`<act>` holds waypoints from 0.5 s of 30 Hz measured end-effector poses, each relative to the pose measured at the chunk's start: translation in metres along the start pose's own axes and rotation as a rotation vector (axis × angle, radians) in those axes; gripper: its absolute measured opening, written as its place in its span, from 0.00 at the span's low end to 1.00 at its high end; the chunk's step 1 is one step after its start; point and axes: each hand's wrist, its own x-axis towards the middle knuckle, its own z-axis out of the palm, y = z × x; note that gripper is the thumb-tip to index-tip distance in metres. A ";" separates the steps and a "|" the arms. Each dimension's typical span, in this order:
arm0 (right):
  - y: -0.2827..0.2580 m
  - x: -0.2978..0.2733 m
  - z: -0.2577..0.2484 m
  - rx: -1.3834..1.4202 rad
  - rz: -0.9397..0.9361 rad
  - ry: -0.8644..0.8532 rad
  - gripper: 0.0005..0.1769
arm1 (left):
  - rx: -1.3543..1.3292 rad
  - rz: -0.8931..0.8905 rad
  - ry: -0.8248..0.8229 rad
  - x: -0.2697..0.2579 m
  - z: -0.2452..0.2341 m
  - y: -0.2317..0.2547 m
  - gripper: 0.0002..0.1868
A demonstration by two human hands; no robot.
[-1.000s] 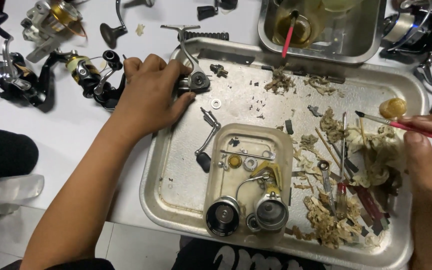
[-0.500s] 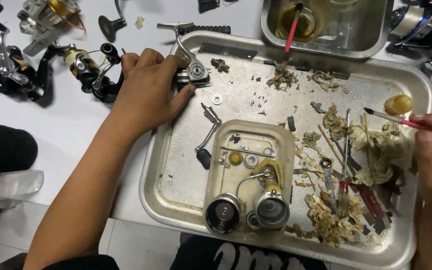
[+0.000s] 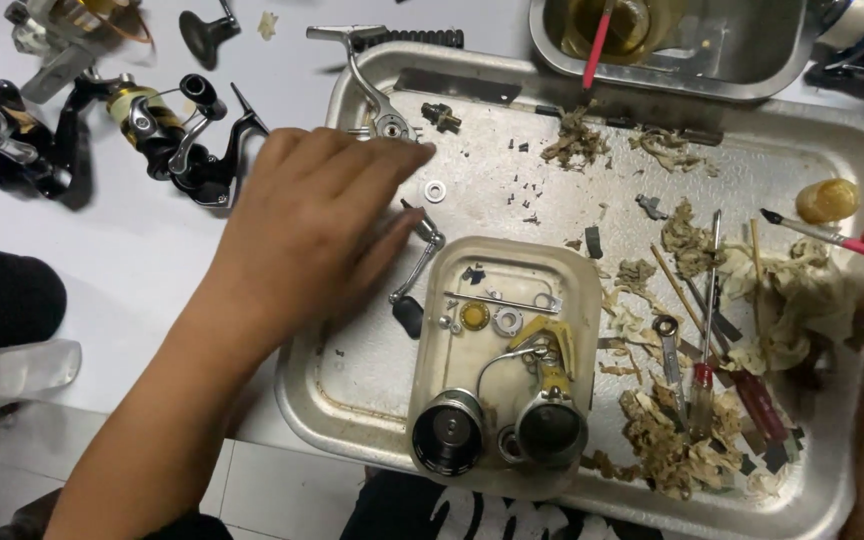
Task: The person cleans a disassembled fishing reel using a small pink brush and a liquid solvent. They scrub various components, including the main body and small internal parts, over a metal tray filled with debris and other fishing gear.
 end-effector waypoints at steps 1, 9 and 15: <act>0.029 -0.002 -0.007 -0.034 -0.083 -0.047 0.21 | -0.049 0.051 0.014 0.002 -0.001 0.005 0.19; 0.054 -0.012 -0.003 0.006 -0.038 -0.095 0.21 | -0.222 0.167 -0.053 0.023 -0.007 0.012 0.12; -0.008 0.003 0.010 -0.109 0.164 -0.032 0.14 | -0.195 0.164 -0.068 0.029 -0.006 0.004 0.11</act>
